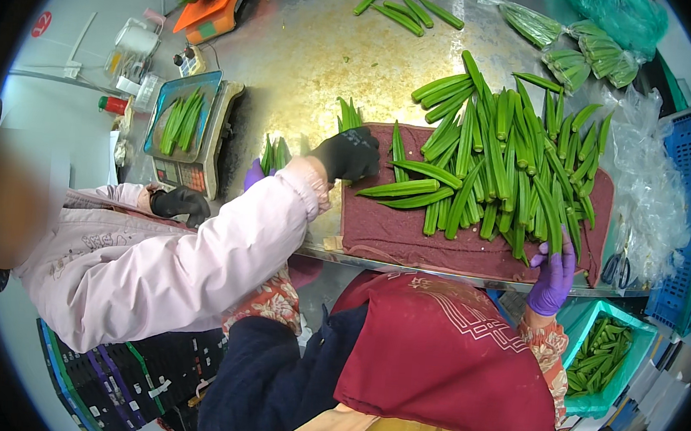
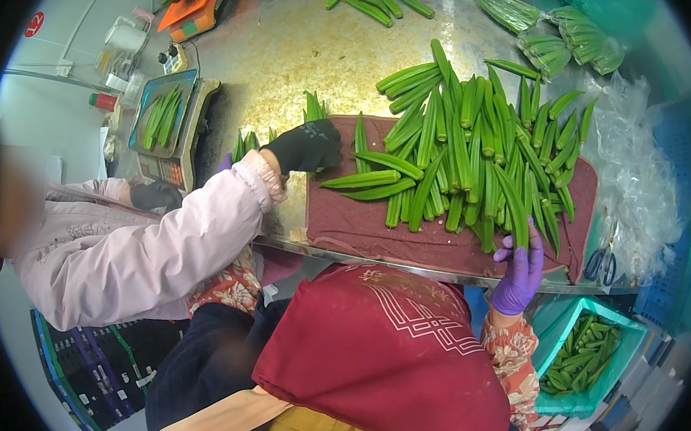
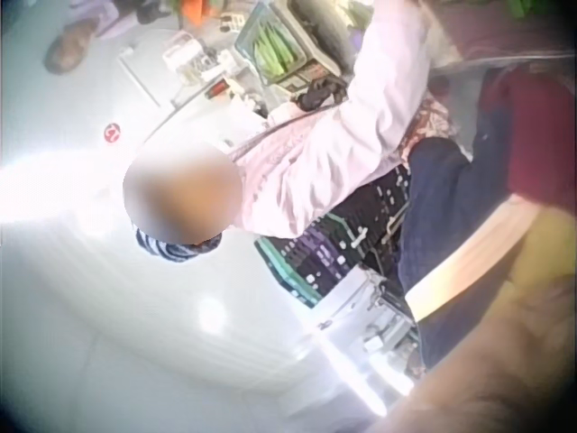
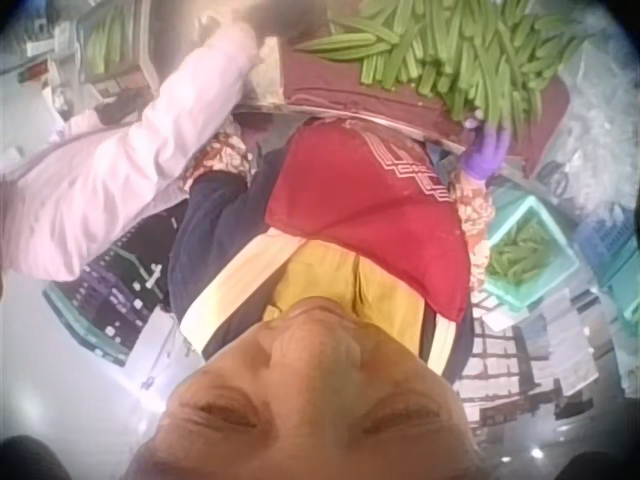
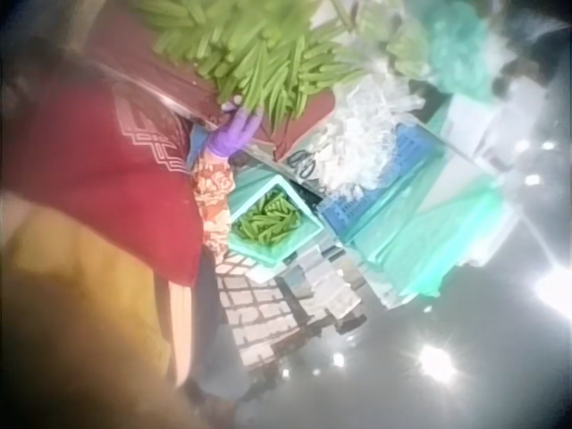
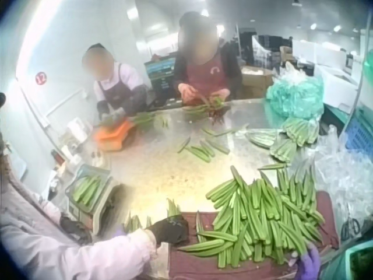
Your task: The person trims the tips of okra pods using shears and places the trimmed pieces into a plastic bag. The person repeatedly picks up okra, snips the ends, and collects the trimmed pods on a cutting board while coworkers also trim okra nearby.
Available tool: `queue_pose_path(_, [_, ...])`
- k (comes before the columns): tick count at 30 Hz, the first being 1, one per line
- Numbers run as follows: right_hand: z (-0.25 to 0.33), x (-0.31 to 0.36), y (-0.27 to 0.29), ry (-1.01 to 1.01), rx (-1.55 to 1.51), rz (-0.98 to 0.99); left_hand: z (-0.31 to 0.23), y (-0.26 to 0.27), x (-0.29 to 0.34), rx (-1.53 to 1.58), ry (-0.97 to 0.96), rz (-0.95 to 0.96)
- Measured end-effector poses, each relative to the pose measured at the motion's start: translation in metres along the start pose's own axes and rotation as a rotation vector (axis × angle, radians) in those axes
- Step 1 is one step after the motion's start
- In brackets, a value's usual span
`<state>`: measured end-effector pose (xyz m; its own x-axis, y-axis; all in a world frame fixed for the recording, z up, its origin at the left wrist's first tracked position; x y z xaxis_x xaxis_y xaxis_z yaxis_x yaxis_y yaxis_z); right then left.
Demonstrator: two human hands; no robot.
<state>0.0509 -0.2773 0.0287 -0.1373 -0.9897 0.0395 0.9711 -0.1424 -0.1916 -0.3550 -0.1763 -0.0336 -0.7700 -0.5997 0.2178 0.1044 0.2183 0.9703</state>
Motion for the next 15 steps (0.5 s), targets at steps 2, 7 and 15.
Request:
queue_pose_path(2, [0.0, 0.0, 0.0, -0.004, -0.001, 0.002, -0.008, 0.0, 0.018, 0.043, 0.004, -0.055])
queue_pose_path(7, [0.001, 0.001, -0.006, -0.025, 0.008, 0.009, -0.006, -0.01, 0.073, 0.074, 0.088, -0.014])
queue_pose_path(15, [-0.002, 0.001, -0.011, -0.09, -0.007, 0.003, -0.021, 0.013, 0.14, -0.023, 0.579, -0.374])
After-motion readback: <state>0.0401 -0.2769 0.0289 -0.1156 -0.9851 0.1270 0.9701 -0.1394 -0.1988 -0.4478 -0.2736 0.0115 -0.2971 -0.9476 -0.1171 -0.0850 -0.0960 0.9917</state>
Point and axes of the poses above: each hand's wrist, its own x-axis away from the middle knuckle, its own y-axis out of the back of the hand, z = x × y, the point moved 1 cm from there along -x, towards the middle knuckle, and after that the axes turned 2 degrees about y, right-handed, at the moved point
